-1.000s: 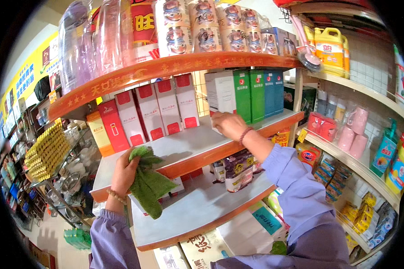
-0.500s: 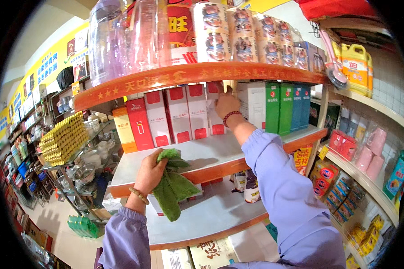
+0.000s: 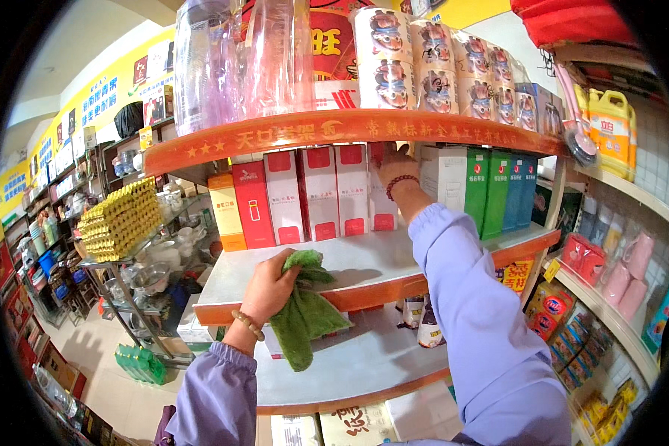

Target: The person wipes a store shelf with a green cloth, then rearranges several boxes on the shelf. The person continues wiping the shelf surface and aligning the boxes.

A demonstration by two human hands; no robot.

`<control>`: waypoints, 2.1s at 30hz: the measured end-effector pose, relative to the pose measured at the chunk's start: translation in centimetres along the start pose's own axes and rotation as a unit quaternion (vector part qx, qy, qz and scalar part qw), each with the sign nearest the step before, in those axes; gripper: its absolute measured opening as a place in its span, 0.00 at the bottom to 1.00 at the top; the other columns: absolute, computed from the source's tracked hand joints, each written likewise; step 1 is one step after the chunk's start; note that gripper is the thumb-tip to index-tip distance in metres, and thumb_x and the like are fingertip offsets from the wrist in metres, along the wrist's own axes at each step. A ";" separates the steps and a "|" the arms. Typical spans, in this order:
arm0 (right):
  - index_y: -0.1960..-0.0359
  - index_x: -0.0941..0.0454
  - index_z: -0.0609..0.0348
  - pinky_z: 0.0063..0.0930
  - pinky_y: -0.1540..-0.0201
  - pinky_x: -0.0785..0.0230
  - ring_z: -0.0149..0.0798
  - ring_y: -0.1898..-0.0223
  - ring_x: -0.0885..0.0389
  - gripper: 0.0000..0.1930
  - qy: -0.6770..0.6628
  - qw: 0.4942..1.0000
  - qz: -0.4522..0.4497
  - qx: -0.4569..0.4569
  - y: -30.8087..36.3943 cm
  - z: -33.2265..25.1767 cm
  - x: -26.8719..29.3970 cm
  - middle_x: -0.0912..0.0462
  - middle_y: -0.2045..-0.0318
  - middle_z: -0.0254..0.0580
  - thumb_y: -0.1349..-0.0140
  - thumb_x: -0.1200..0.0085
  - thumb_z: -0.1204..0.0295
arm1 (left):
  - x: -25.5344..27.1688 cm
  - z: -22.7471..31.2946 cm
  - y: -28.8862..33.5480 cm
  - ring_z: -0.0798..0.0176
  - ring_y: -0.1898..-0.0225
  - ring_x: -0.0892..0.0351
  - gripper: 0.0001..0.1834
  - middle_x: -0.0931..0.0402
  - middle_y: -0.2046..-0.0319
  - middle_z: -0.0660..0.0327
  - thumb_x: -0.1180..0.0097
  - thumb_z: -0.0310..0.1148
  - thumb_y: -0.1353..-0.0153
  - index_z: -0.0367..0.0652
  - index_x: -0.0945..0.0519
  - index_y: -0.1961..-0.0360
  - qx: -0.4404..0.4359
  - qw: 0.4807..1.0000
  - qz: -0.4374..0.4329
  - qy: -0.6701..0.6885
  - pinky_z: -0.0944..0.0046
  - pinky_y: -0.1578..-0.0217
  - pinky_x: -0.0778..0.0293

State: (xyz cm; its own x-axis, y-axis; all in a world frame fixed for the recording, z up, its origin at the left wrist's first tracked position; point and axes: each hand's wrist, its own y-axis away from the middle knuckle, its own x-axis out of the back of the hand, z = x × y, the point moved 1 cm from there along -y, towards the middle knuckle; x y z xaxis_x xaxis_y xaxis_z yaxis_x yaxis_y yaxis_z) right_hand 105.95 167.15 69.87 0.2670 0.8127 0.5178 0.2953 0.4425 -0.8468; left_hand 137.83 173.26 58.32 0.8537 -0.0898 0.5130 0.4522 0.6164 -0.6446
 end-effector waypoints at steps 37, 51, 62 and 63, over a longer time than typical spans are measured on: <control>0.37 0.43 0.58 0.41 0.53 0.27 0.57 0.51 0.23 0.46 -0.283 0.952 0.109 0.036 10.5 -0.1 11.4 0.25 0.48 0.59 0.56 0.32 0.56 | -0.3 -0.9 -0.1 0.39 0.58 0.22 0.17 0.22 0.64 0.40 0.49 0.30 0.41 0.33 0.26 0.52 -0.013 1.000 0.023 -0.010 0.54 0.59 0.27; 0.41 0.36 0.61 0.36 0.47 0.28 0.51 0.47 0.25 0.42 -0.326 0.928 0.035 0.176 17.1 -3.1 13.4 0.26 0.46 0.52 0.60 0.28 0.65 | -4.8 9.1 -2.4 0.48 0.35 0.40 0.33 0.33 0.41 0.52 0.52 0.12 0.55 0.42 0.29 0.43 -0.299 0.931 0.185 -0.093 0.54 0.37 0.40; 0.47 0.33 0.62 0.45 0.57 0.26 0.58 0.60 0.19 0.37 -0.292 0.953 0.074 0.032 10.1 0.5 13.8 0.19 0.61 0.57 0.55 0.34 0.53 | 1.5 0.2 -0.2 0.57 0.62 0.19 0.18 0.20 0.67 0.52 0.56 0.14 0.46 0.38 0.24 0.55 -0.081 0.989 0.081 0.096 0.64 0.59 0.27; 0.48 0.32 0.63 0.44 0.57 0.26 0.57 0.61 0.19 0.37 -0.263 0.962 0.075 0.018 9.3 1.4 13.0 0.18 0.63 0.56 0.55 0.34 0.51 | 1.5 -1.1 -0.3 0.56 0.61 0.19 0.17 0.20 0.66 0.51 0.55 0.15 0.45 0.38 0.24 0.55 -0.072 0.989 0.079 0.100 0.64 0.59 0.27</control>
State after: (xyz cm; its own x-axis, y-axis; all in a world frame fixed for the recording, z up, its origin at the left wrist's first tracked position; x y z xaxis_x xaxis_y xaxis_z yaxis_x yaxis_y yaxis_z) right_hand 110.88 182.42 68.53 -0.1986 0.9440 0.2636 0.2560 0.3096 -0.9158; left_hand 139.30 172.10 58.64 0.9439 -0.1639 0.2868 0.3297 0.5186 -0.7889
